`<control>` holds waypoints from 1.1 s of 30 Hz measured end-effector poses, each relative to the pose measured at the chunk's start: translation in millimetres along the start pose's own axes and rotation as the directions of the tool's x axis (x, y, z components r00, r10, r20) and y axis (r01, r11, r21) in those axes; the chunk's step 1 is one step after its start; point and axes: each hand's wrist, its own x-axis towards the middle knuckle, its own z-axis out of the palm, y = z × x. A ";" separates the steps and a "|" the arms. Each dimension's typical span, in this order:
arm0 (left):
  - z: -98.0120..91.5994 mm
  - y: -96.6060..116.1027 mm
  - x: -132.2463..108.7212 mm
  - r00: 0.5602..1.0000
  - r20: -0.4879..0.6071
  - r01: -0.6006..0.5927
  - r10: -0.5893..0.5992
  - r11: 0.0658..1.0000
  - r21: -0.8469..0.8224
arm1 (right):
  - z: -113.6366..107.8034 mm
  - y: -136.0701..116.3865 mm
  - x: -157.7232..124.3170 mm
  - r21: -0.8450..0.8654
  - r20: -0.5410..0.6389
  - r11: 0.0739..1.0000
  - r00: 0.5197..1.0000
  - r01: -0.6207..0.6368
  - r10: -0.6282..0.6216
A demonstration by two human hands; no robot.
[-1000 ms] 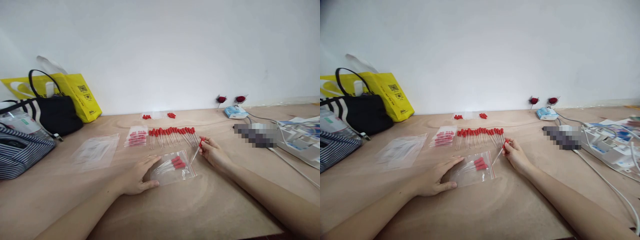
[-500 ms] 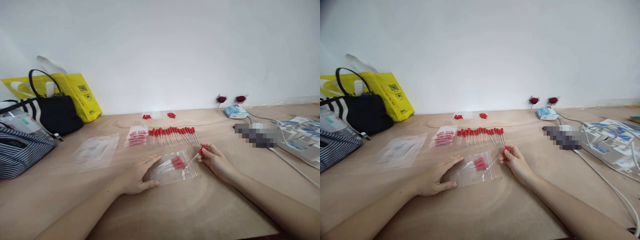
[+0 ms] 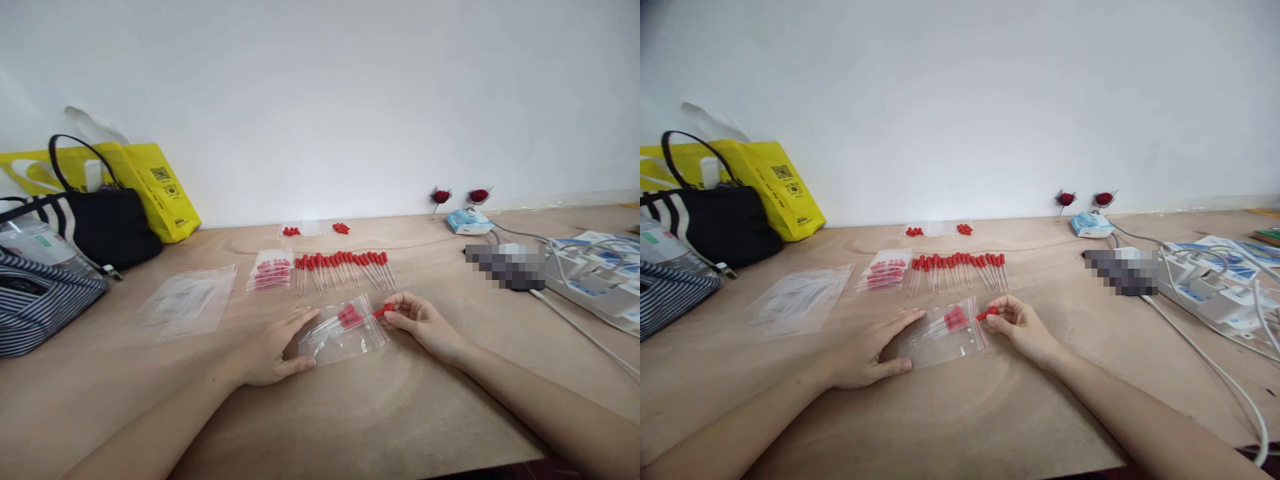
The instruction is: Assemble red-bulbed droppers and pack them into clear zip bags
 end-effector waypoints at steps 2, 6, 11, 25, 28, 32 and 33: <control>0.2 0.0 -0.1 1.000 0.001 0.008 -0.008 1.000 0.004 | -0.1 0.9 -0.2 -0.170 0.046 0.984 0.997 0.060 -0.053; -2.1 4.8 0.5 1.000 0.012 0.020 -0.021 0.999 0.033 | 1.7 0.7 -0.5 -0.397 0.171 0.886 0.968 0.239 -0.184; -3.9 8.7 1.7 0.999 0.016 0.029 -0.030 0.998 0.052 | 8.0 3.2 2.4 -0.498 0.283 0.790 0.929 0.356 -0.240; -5.3 11.5 2.1 0.999 0.021 0.028 -0.029 0.997 0.072 | -47.8 -17.2 116.9 -0.702 -0.400 0.692 0.898 -0.171 -0.184; -5.1 11.0 2.0 1.000 0.012 0.011 -0.011 0.997 0.070 | -54.0 -16.1 144.7 -0.649 -0.474 0.704 0.877 -0.290 -0.075; -4.8 11.6 1.6 1.000 -0.003 0.008 -0.008 0.997 0.070 | -53.3 -10.7 161.2 -0.562 -0.467 0.742 0.880 -0.366 0.080; -4.9 11.9 1.5 1.000 0.000 0.008 -0.008 0.998 0.070 | -53.0 -9.8 162.7 -0.536 -0.463 0.756 0.880 -0.375 0.108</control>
